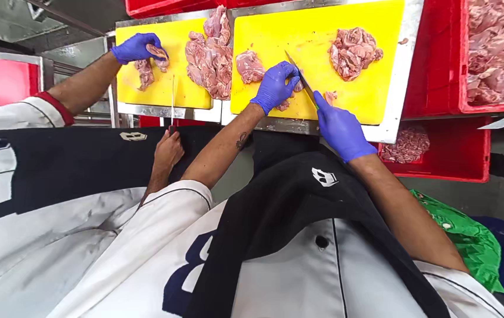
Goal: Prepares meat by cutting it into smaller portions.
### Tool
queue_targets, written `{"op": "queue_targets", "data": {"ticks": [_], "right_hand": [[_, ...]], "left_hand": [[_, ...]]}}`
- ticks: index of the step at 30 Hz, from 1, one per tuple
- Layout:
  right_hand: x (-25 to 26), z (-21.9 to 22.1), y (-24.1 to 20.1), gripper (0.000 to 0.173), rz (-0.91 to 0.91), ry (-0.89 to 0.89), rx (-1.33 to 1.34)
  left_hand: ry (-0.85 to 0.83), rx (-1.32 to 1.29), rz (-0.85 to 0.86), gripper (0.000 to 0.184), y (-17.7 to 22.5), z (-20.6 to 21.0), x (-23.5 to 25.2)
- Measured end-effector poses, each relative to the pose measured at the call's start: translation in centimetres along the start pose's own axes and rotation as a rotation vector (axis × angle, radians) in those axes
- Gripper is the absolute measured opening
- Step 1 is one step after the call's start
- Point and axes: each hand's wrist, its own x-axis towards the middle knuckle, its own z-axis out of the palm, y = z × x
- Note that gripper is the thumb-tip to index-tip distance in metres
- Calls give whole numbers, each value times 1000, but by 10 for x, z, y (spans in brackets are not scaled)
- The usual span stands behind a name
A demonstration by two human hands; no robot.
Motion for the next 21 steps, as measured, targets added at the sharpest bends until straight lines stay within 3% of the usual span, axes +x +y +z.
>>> {"op": "queue_targets", "data": {"ticks": [5,7,9,11,14,16,19,21], "right_hand": [[-74,-10,47,50,10,-67,-26],[-73,-14,57,49,26,-28,14],[-62,-22,60,50,93,27,47],[-53,-30,62,50,127,71,96],[-51,-39,62,49,115,104,178],[-52,-44,61,49,113,120,257],[-54,-44,61,49,122,117,376],[-53,-38,63,49,122,107,421]], "left_hand": [[69,-154,-182,22,-7,-8,6],[-28,-138,-178,32,-6,-16,7],[-227,23,-62,43,6,-16,10],[-310,144,55,33,11,-11,19],[-340,105,19,23,3,-28,46],[-419,-5,10,30,0,-52,52],[-657,91,232,47,2,-54,17],[-655,203,353,35,7,-41,-13]]}}
